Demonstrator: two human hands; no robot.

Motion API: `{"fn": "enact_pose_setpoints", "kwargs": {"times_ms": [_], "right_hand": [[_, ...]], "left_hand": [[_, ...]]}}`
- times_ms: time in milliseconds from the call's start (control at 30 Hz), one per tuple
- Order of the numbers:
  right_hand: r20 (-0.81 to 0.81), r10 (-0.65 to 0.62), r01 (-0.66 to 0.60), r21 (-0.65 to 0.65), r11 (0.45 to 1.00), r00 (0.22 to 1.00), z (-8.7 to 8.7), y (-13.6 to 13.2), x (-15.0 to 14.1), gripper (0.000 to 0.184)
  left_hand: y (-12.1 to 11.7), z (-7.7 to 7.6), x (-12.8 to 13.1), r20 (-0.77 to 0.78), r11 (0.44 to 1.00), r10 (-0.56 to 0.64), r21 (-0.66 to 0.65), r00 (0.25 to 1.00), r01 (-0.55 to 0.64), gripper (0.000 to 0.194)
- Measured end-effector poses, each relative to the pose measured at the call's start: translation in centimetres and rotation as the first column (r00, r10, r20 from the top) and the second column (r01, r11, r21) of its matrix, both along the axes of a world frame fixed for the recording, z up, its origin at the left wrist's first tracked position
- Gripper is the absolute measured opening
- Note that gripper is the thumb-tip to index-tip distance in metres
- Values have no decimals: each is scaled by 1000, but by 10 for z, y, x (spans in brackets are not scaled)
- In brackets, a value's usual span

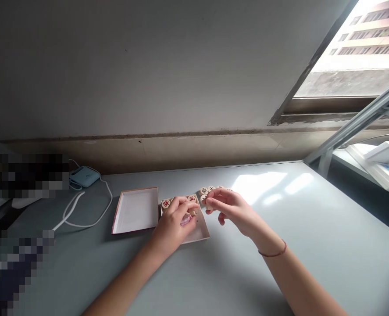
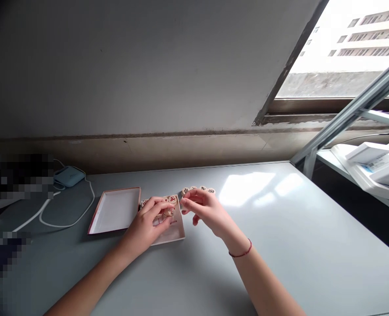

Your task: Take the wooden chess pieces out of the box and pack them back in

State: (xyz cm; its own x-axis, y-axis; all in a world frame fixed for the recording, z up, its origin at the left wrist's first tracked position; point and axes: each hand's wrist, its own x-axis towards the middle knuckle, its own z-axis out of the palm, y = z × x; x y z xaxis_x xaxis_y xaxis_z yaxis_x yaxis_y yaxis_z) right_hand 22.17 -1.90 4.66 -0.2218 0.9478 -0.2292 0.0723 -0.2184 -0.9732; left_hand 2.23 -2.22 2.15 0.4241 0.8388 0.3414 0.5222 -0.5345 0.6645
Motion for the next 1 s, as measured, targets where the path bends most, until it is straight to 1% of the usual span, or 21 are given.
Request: {"fn": "enact_pose_setpoints", "kwargs": {"times_ms": [67, 133, 200, 267, 333, 400, 433, 500, 567, 633, 700, 767, 833, 900, 1000], "right_hand": [[-14, -58, 58, -6, 998, 998, -3, 1, 5, 35], [-23, -85, 84, -18, 996, 996, -5, 1, 9, 35], [-25, -86, 85, -16, 996, 996, -8, 0, 11, 35], [-13, -74, 75, 19, 997, 997, -11, -1, 11, 35], [46, -68, 64, 92, 994, 997, -14, -4, 8, 32], [165, -76, 38, 222, 974, 983, -17, -8, 3, 25], [235, -87, 12, 302, 953, 968, -19, -10, -1, 20], [372, -125, -62, 453, 889, 920, -23, -14, -10, 14], [486, -177, -152, 564, 812, 856, -27, -18, -18, 14], [584, -222, -260, 627, 734, 780, -33, -19, -24, 12], [669, -263, -366, 644, 672, 695, -39, -19, -28, 14], [729, -313, -427, 634, 645, 609, -43, -18, -31, 15], [759, -363, -451, 625, 637, 540, -45, -16, -32, 15], [776, -397, -466, 619, 632, 491, -45, -14, -33, 15], [789, -421, -476, 609, 634, 448, -43, -11, -34, 15]], "left_hand": [[1, -3, -1, -101, 997, -15, 72, 995, 22, 12], [2, -4, 1, -240, 984, -35, 159, 970, 75, 10], [3, -5, 4, -359, 966, -31, 228, 933, 119, 8], [3, -7, 6, -422, 952, 0, 276, 907, 129, 6], [4, -9, 8, -446, 942, 51, 318, 894, 105, 7], [5, -12, 8, -456, 938, 102, 340, 884, 67, 9], [5, -13, 7, -455, 939, 122, 342, 882, 46, 9], [6, -14, 4, -447, 942, 152, 335, 882, 7, 6], [7, -12, -1, -442, 947, 167, 319, 881, -19, 11], [8, -10, -7, -453, 954, 173, 297, 874, -34, 14], [9, -9, -13, -470, 960, 177, 278, 865, -46, 13], [10, -9, -17, -483, 962, 178, 267, 857, -49, 14], [10, -10, -19, -494, 965, 172, 259, 852, -44, 18], [10, -11, -20, -502, 967, 161, 251, 850, -35, 20], [10, -12, -20, -506, 969, 155, 247, 848, -30, 21]]}}
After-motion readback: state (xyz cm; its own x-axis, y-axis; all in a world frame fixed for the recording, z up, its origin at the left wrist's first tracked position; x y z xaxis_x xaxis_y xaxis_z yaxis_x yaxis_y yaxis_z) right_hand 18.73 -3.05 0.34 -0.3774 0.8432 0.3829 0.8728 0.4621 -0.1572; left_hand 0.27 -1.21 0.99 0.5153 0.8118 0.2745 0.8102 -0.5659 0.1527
